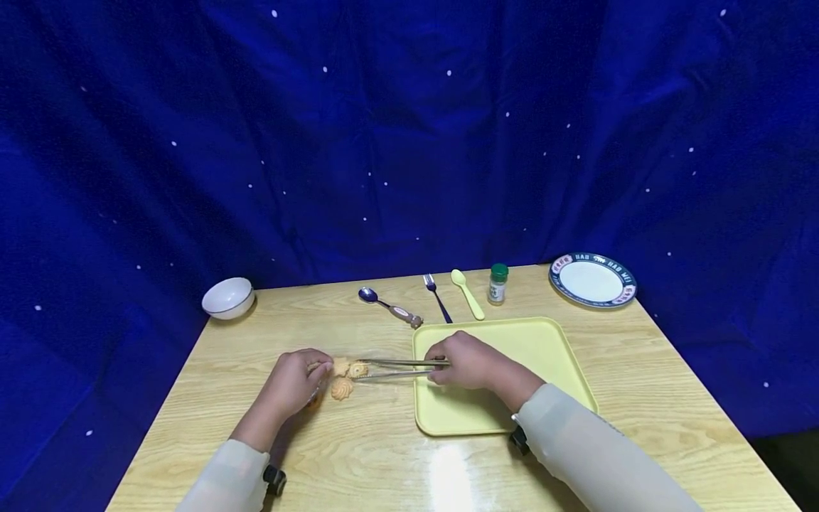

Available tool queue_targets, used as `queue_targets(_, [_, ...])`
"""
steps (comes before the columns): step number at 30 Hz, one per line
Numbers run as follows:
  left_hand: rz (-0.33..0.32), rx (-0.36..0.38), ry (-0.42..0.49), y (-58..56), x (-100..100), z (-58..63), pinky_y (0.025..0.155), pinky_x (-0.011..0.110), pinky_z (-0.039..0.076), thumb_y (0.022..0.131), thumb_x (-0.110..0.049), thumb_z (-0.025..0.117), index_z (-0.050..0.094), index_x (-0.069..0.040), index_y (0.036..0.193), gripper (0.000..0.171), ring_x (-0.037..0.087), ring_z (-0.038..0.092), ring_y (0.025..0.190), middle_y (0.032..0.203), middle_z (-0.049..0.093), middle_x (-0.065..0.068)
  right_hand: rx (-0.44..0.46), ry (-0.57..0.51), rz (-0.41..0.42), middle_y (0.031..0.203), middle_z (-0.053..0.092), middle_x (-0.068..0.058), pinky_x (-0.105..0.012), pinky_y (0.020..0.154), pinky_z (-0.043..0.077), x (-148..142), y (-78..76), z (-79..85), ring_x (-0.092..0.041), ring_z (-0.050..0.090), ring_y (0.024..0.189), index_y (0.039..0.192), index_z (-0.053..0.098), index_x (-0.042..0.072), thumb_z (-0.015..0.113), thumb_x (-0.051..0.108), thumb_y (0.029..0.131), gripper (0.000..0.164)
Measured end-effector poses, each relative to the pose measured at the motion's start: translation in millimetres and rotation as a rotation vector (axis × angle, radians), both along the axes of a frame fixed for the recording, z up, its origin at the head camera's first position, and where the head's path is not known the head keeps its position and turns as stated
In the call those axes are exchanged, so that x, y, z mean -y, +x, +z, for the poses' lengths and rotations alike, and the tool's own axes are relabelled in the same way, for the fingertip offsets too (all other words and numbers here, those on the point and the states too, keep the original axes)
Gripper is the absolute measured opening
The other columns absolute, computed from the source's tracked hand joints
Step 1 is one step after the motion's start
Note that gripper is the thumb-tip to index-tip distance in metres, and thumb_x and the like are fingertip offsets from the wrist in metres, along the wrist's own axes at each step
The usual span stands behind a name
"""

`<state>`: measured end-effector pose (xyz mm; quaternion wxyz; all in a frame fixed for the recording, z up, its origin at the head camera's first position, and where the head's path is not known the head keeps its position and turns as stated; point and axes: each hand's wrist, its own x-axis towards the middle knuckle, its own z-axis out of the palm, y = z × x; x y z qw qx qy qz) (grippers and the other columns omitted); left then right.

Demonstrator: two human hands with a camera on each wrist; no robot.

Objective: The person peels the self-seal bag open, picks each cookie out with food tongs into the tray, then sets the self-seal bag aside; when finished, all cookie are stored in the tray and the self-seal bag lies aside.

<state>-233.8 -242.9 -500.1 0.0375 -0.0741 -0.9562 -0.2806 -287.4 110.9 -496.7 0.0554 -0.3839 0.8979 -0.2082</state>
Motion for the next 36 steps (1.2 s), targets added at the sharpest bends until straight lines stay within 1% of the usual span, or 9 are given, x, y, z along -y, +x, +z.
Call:
queue_targets(9, [-0.003, -0.033, 0.015, 1.7, -3, -0.6, 0.084, 0.039, 0.057, 0.101, -0.021, 0.067, 0.08, -0.013, 0.108, 0.017, 0.01, 0.066, 0.084, 0.113, 0.076, 0.003, 0.002, -0.07, -0.008, 0.083, 0.067, 0.02, -0.024, 0.072, 0.052, -43, 8.3, 4.1, 0.001, 0.055, 0.068, 0.099, 0.078, 0.023, 0.076, 0.026, 0.09, 0.01])
queue_targets(13, [0.01, 0.018, 0.062, 2.6, -5, 0.8, 0.064, 0.033, 0.057, 0.101, -0.023, 0.066, 0.079, -0.013, 0.111, 0.019, 0.01, 0.059, 0.055, 0.09, 0.075, 0.003, 0.047, -0.153, -0.066, 0.089, 0.072, 0.018, -0.023, 0.072, 0.053, -79, 13.1, 8.0, 0.001, 0.057, 0.07, 0.101, 0.079, 0.023, 0.078, 0.022, 0.088, 0.012])
queue_targets(17, [0.025, 0.072, 0.112, 3.0, -6, 1.2, 0.047, 0.028, 0.049, 0.102, -0.025, 0.065, 0.078, -0.012, 0.114, 0.022, 0.012, 0.052, 0.042, 0.067, 0.068, 0.004, 0.038, -0.187, -0.165, 0.086, 0.072, 0.019, -0.021, 0.065, 0.05, -115, 14.3, 8.3, 0.001, 0.057, 0.07, 0.097, 0.08, 0.027, 0.082, 0.021, 0.087, 0.012])
queue_targets(22, [0.03, 0.056, 0.101, 4.5, -3, 1.3, 0.048, 0.028, 0.049, 0.102, -0.026, 0.065, 0.078, -0.012, 0.114, 0.023, 0.012, 0.05, 0.04, 0.087, 0.074, 0.006, 0.014, -0.153, -0.246, 0.089, 0.074, 0.017, -0.021, 0.061, 0.046, -142, 11.9, 6.4, 0.0, 0.054, 0.065, 0.096, 0.08, 0.028, 0.081, 0.022, 0.088, 0.011])
queue_targets(25, [0.022, 0.02, 0.076, 4.1, -2, 0.4, 0.062, 0.031, 0.056, 0.101, -0.026, 0.066, 0.079, -0.013, 0.112, 0.021, 0.01, 0.059, 0.053, 0.108, 0.076, 0.005, 0.004, -0.134, -0.25, 0.095, 0.077, 0.012, -0.022, 0.064, 0.049, -147, 10.9, 4.5, 0.001, 0.057, 0.068, 0.1, 0.081, 0.024, 0.081, 0.022, 0.088, 0.012])
queue_targets(27, [0.025, 0.002, 0.06, 3.7, -2, 0.1, 0.071, 0.034, 0.059, 0.1, -0.026, 0.067, 0.08, -0.014, 0.11, 0.02, 0.009, 0.066, 0.07, 0.11, 0.077, 0.003, -0.002, -0.122, -0.249, 0.096, 0.078, 0.01, -0.022, 0.067, 0.051, -147, 10.2, 2.3, 0.002, 0.059, 0.071, 0.1, 0.081, 0.022, 0.08, 0.023, 0.089, 0.012])
queue_targets(29, [0.026, 0.011, 0.072, 3.4, -3, -0.1, 0.071, 0.037, 0.06, 0.101, -0.026, 0.066, 0.079, -0.014, 0.111, 0.02, 0.012, 0.069, 0.072, 0.104, 0.078, 0.004, -0.009, -0.106, -0.253, 0.096, 0.078, 0.01, -0.023, 0.07, 0.052, -147, 9.7, -0.2, 0.002, 0.061, 0.074, 0.101, 0.082, 0.023, 0.081, 0.025, 0.088, 0.013])
queue_targets(34, [0.045, 0.063, 0.13, 4.3, -2, 0.4, 0.051, 0.03, 0.054, 0.103, -0.026, 0.064, 0.078, -0.012, 0.115, 0.023, 0.015, 0.06, 0.045, 0.105, 0.076, 0.009, -0.014, -0.078, -0.276, 0.087, 0.073, 0.02, -0.022, 0.068, 0.05, -147, 9.6, -4.0, 0.0, 0.056, 0.07, 0.098, 0.081, 0.027, 0.082, 0.03, 0.086, 0.012])
queue_targets(36, [0.05, 0.041, 0.107, 4.4, -2, 0.6, 0.06, 0.027, 0.054, 0.102, -0.026, 0.065, 0.079, -0.013, 0.113, 0.022, 0.011, 0.057, 0.045, 0.116, 0.075, 0.009, -0.013, -0.082, -0.278, 0.084, 0.071, 0.022, -0.022, 0.067, 0.049, -147, 9.9, -3.8, -0.001, 0.055, 0.069, 0.097, 0.081, 0.028, 0.082, 0.03, 0.086, 0.011])
